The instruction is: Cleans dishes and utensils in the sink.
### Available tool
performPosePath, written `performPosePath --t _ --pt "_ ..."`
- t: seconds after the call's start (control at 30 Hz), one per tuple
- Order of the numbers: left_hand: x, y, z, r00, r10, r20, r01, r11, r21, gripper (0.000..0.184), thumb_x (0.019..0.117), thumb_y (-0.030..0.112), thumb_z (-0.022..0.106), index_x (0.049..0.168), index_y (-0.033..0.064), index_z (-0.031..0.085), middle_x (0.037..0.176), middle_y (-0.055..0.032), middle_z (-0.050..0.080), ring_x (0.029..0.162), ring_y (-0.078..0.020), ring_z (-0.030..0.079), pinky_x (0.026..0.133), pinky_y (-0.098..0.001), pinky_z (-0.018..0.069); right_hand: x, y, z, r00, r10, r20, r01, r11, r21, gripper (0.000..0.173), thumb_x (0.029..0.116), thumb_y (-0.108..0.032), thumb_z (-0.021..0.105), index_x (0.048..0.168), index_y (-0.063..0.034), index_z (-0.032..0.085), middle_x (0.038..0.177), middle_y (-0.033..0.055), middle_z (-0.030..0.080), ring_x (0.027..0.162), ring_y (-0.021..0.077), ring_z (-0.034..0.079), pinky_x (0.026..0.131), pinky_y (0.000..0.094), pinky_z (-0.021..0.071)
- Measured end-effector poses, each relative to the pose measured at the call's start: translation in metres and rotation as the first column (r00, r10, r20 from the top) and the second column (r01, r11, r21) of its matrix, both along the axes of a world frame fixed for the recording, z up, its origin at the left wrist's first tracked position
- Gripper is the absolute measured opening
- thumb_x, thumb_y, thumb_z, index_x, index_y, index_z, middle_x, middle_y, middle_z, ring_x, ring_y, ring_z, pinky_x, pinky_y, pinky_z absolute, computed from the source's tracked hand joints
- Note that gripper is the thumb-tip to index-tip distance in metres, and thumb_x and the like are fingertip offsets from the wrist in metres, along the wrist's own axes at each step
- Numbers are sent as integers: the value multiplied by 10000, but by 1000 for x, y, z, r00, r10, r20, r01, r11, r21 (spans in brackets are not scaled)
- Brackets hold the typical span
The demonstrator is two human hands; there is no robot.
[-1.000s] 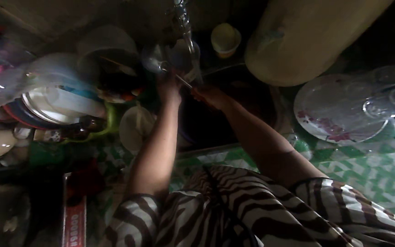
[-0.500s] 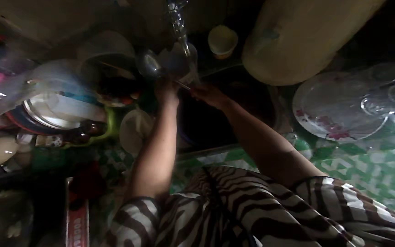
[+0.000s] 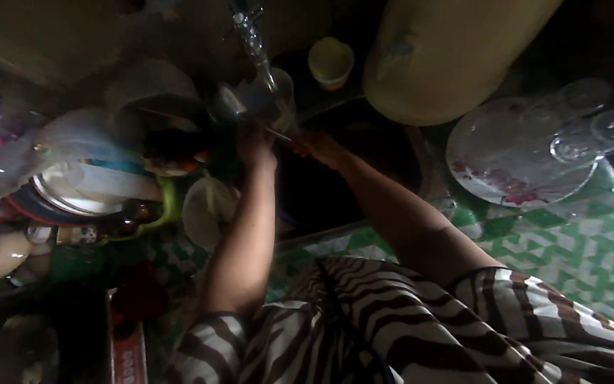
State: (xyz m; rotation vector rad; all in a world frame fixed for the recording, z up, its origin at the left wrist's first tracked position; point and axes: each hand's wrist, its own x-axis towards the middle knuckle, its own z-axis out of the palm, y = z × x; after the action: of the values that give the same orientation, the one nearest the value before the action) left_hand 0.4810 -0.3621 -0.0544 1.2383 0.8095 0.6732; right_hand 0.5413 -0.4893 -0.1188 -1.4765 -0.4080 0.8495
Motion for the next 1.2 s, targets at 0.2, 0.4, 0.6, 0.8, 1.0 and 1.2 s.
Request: performPosePath --t 0.2,0.4,0.6,0.8,1.0,1.2 --pt "-3 7 -2 999 38 5 -37 999 -31 274 1065 103 541 1307 -8 475 1019 -144 647 878 -215 682 792 -363 603 2 3 -10 974 110 196 -102 994 -48 394 1069 -303 550 1348 -30 603 1194 153 676 1037 200 662 941 382 542" --pt "-7 -1 -2 1000 -20 12 21 995 -97 261 1065 138 551 1277 -10 516 1037 -137 656 901 -201 677 815 -353 593 2 7 -15 986 -20 168 35 996 -82 414 1100 -335 468 1282 -7 645 1099 138 709 963 181 690 901 375 566" --pt "-13 3 -3 998 -22 59 27 995 -91 248 1070 137 540 1271 -4 509 1012 -124 660 893 -204 687 827 -362 602 8 1 -3 1000 17 -17 -17 1000 5 364 1098 -275 485 1254 16 639 1107 98 714 951 106 691 881 288 571" --pt "-22 9 3 993 30 113 -16 993 -121 231 1080 125 508 1284 16 494 1026 -111 634 925 -198 676 852 -356 595 11 -12 2 982 161 97 -159 987 -30 306 1029 -155 617 1304 -24 643 1139 99 700 969 99 662 901 282 549" --pt "-38 23 2 966 -49 255 76 992 -97 263 1106 113 419 1339 16 492 1065 -99 679 983 -198 695 924 -381 582 14 -22 -18 985 98 -143 -96 995 18 331 1055 -254 578 1330 -72 610 1074 51 682 838 94 642 724 253 550" --pt "-46 21 6 963 -49 264 82 990 -116 295 1109 137 408 1391 52 433 1265 -132 652 1132 -226 664 973 -406 550 13 -12 -23 933 -13 -360 90 976 197 237 1062 -125 538 1267 -23 596 1007 40 652 803 97 650 730 240 577"
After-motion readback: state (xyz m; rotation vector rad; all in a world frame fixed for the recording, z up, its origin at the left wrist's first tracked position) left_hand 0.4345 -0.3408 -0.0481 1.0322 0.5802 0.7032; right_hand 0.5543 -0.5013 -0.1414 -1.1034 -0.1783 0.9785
